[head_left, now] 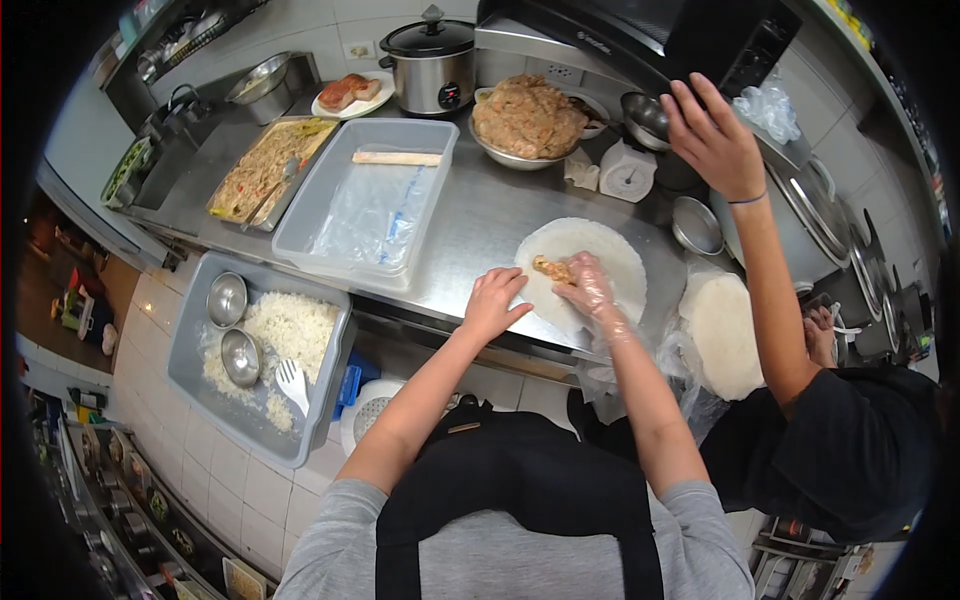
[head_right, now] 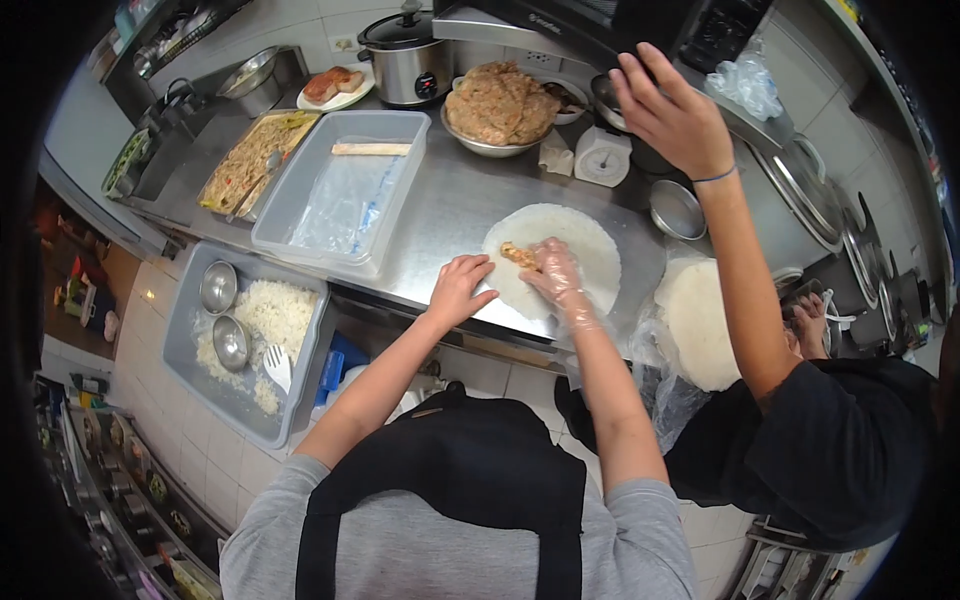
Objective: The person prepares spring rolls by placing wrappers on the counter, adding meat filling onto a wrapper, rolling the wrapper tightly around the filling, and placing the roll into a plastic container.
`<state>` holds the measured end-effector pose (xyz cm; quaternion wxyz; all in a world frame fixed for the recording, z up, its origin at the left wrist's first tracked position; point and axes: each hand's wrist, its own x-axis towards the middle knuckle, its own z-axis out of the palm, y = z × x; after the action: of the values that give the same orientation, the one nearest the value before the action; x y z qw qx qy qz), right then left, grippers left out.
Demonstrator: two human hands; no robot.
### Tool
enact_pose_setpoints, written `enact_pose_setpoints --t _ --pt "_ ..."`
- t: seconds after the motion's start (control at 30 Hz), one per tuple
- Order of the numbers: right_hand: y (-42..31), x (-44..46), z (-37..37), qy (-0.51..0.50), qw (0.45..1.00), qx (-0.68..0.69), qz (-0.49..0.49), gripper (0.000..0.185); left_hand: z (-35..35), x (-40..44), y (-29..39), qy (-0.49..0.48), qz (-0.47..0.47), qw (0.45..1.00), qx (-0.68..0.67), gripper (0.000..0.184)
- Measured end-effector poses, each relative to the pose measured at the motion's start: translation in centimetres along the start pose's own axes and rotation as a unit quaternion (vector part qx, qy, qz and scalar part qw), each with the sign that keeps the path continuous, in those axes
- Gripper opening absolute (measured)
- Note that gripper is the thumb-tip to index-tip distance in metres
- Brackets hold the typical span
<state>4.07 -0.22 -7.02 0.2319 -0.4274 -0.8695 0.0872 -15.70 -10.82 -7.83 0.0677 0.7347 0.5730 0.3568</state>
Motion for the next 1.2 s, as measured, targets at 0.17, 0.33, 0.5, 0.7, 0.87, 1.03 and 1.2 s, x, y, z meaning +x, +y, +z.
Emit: enact_pose_setpoints --t 0.17,0.33,0.5,0.7,0.87,1.03,1.2 --pt "-2.0 1.4 -1.8 -0.182 0.979 -0.063 0.068 0.052 -0.3 0.1 0.5 -0.014 -0.008 1.0 0.006 0.048" --pt "-2.2 -0.1 -1.3 0.099 0.995 -0.011 -0.001 0.051 0.0 0.2 0.2 -0.036 0.001 0.999 0.032 0.05" --pt "-2.1 0.2 -0.8 -0.036 0.996 -0.05 0.071 0.038 -0.2 0.2 0.0 -0.058 -0.004 0.998 0.016 0.051" --pt "-2.5 1.2 -0.6 -0.077 0.987 -0.128 0.051 0.024 -0.2 0.2 -0.2 -0.059 -0.005 0.998 -0.006 0.05" --pt "-2.0 0.0 0.1 0.027 0.997 -0.069 -0.01 0.049 -0.6 -1.2 0.5 -0.068 0.015 0.998 0.009 0.049" --pt "-3.8 -1.8 0.9 -0.079 0.985 -0.144 -0.053 0.066 -0.6 -2.3 1.2 -0.078 -0.011 0.996 0.03 0.053" --pt "-3.8 -0.7 1.0 -0.103 0.986 -0.114 -0.064 0.059 -0.5 -2.7 0.9 -0.079 -0.011 0.997 0.017 0.054"
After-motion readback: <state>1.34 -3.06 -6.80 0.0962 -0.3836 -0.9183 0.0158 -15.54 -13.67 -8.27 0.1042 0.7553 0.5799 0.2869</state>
